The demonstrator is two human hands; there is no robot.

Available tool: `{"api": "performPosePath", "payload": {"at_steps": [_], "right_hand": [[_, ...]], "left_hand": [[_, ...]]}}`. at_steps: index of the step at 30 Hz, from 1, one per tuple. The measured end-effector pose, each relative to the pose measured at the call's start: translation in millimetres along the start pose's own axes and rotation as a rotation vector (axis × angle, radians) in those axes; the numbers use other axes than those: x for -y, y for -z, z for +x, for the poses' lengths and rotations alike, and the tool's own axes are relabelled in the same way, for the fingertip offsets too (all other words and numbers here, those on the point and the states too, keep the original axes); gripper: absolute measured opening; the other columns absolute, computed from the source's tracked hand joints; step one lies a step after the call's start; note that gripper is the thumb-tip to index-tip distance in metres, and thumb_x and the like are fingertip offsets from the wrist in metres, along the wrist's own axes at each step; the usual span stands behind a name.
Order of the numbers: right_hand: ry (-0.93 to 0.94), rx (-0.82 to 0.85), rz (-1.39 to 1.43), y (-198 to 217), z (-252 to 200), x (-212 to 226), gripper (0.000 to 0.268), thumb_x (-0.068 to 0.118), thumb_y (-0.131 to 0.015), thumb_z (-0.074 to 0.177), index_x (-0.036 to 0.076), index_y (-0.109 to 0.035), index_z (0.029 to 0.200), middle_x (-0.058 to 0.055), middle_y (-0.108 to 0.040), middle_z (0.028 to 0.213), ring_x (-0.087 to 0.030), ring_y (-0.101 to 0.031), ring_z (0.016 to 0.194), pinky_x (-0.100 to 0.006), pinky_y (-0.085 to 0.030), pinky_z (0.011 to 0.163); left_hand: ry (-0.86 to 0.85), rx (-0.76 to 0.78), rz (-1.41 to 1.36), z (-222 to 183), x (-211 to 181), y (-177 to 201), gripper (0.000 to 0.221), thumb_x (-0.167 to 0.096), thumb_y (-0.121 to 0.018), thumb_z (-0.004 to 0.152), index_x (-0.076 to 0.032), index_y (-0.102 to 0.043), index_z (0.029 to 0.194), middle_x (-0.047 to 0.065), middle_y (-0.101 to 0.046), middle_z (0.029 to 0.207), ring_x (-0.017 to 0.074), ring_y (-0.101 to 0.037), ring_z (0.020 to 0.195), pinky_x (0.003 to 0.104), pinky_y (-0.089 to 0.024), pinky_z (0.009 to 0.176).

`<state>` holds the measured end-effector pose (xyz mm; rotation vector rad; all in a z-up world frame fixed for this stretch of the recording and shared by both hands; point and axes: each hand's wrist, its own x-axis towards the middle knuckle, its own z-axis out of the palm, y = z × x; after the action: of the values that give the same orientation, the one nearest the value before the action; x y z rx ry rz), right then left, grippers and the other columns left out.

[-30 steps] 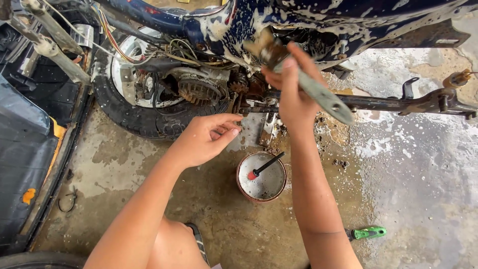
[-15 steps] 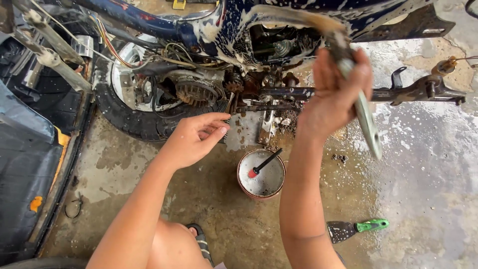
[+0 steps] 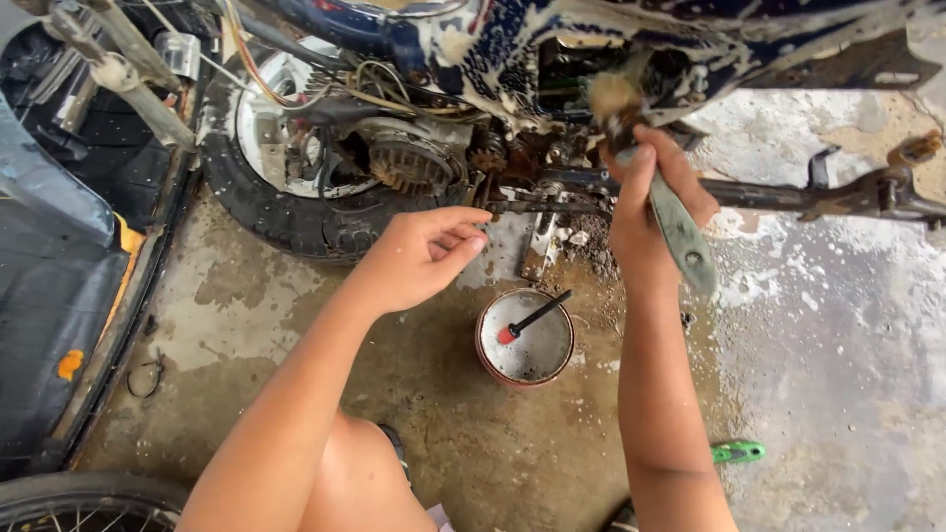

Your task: The person scrubs the engine and frame of a motorcycle using a brush and a cleaning solution from a can. They briefly move a small plastic stool to sit on it while continuing to scrub the motorcycle parts.

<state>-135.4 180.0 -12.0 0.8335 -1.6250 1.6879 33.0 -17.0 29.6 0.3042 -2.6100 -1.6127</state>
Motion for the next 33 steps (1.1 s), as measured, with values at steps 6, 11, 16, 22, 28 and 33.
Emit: {"api": "performPosePath", "payload": {"at_steps": [6,11,16,22,28,33], "right_hand": [[-0.051,-0.130,-0.112,4,-25,-55,0.021,0.004,-0.056,0.107,-0.010,-0.070,0.115,-0.038,-0.070,0.104,-0.048,-0.074,0.089,-0.046,-0.072,0.065],[-0.265,0.107,0.021,-34,-27,-16,0.023,0.004,-0.051,0.107,-0.011,-0.067,0.112,-0.038,-0.069,0.098,-0.044,-0.075,0.089,-0.045,-0.071,0.068],[-0.234,0.098,-0.046,-34,-23,-25,0.026,0.013,-0.052,0.110,-0.006,-0.069,0.115,-0.034,-0.071,0.098,-0.039,-0.076,0.089,-0.044,-0.069,0.069],[-0.320,0.147,-0.069,-43,-13,-6,0.024,0.008,-0.051,0.106,-0.004,-0.071,0.113,-0.032,-0.073,0.095,-0.036,-0.077,0.084,-0.040,-0.068,0.067],[-0.305,0.144,-0.057,-42,-21,-12,0.023,0.005,-0.050,0.109,-0.009,-0.066,0.116,-0.035,-0.071,0.101,-0.038,-0.078,0.087,-0.040,-0.070,0.070],[-0.247,0.081,-0.153,-36,-21,-17,0.023,0.005,-0.046,0.111,-0.010,-0.064,0.116,-0.035,-0.070,0.100,-0.037,-0.078,0.087,-0.042,-0.069,0.068]], "left_hand": [[-0.025,0.042,0.000,1,8,-1,0.036,-0.016,-0.065,0.098,-0.008,-0.070,0.133,0.021,-0.078,0.110,0.0370,-0.075,0.101,0.044,-0.064,0.083],[-0.036,0.052,0.020,12,8,-4,0.036,-0.017,-0.066,0.098,-0.010,-0.070,0.133,0.020,-0.078,0.109,0.0333,-0.076,0.098,0.042,-0.064,0.081],[-0.024,0.045,0.018,6,5,0,0.036,-0.017,-0.066,0.097,-0.010,-0.069,0.133,0.021,-0.078,0.109,0.0329,-0.076,0.098,0.042,-0.064,0.081],[-0.006,0.040,0.016,7,8,2,0.036,-0.017,-0.066,0.097,-0.010,-0.069,0.133,0.020,-0.078,0.109,0.0318,-0.077,0.098,0.041,-0.064,0.081],[-0.011,0.036,-0.013,10,13,1,0.036,-0.017,-0.066,0.097,-0.008,-0.069,0.132,0.021,-0.078,0.109,0.0317,-0.077,0.098,0.041,-0.064,0.080],[-0.023,0.032,-0.003,12,15,-1,0.036,-0.018,-0.067,0.097,-0.008,-0.070,0.131,0.020,-0.078,0.108,0.0318,-0.077,0.098,0.040,-0.064,0.080]]}}
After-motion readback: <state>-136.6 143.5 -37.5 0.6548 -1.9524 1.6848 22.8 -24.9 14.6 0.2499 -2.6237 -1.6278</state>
